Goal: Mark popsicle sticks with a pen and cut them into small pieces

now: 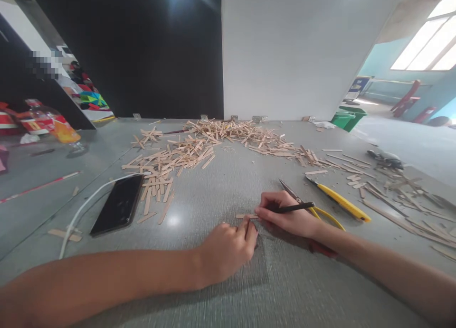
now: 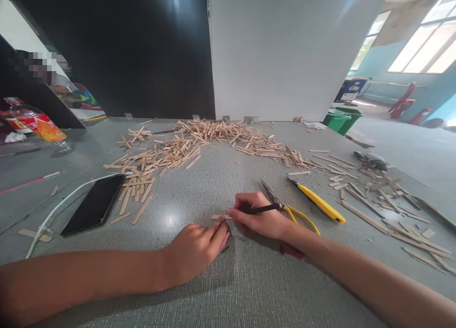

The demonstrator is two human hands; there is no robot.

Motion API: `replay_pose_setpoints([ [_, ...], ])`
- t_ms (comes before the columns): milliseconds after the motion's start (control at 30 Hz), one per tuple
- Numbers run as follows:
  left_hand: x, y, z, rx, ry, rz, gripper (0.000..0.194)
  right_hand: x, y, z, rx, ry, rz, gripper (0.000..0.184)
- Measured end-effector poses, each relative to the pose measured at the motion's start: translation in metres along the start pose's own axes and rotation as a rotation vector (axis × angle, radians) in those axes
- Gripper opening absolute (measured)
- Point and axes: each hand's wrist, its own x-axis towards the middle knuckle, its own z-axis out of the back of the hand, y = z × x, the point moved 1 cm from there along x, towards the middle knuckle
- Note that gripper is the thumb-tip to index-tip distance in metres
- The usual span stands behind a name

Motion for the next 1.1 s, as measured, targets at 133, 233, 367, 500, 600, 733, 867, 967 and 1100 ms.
replay_pose_setpoints([
  [133,0.0004,-0.0004,0.0007,0.012,-0.014,-0.018,0.025,0.0020,-0.0046,-0.0018,0.080,0.027,-0.072,0.036],
  [233,0.0007,-0.0002,0.0020,0.016,-0.019,-0.031,0.024,0.0027,-0.0044,-0.0026,0.057,0.021,-0.101,0.038],
  [367,0.0011,0.0002,0.0030,0.018,-0.024,-0.034,0.025,0.0022,0.0004,-0.0021,-0.052,0.006,-0.045,0.039],
  [500,0.0010,0.0002,0.0024,0.015,-0.024,-0.033,0.026,0.0025,0.0005,-0.0016,-0.093,-0.001,-0.039,0.040],
  [600,0.0013,-0.0002,0.0022,0.015,-0.025,-0.038,0.027,0.0033,-0.0023,-0.0014,-0.076,0.004,-0.053,0.040],
  [733,0.0019,-0.0002,0.0023,0.011,-0.026,-0.042,0.026,0.0038,-0.0041,-0.0011,-0.079,0.008,-0.057,0.039],
  [867,0.0017,0.0005,0.0024,0.010,-0.022,-0.046,0.027,0.0035,-0.0036,-0.0011,-0.103,0.011,-0.069,0.038],
  [967,0.0013,0.0009,0.0024,0.019,-0.024,-0.048,0.026,0.0031,-0.0036,-0.0008,-0.112,0.007,-0.075,0.037],
  [1100,0.0010,0.0006,0.0033,0.016,-0.036,-0.055,0.025,0.0035,-0.0034,0.0002,-0.123,0.013,-0.058,0.037],
])
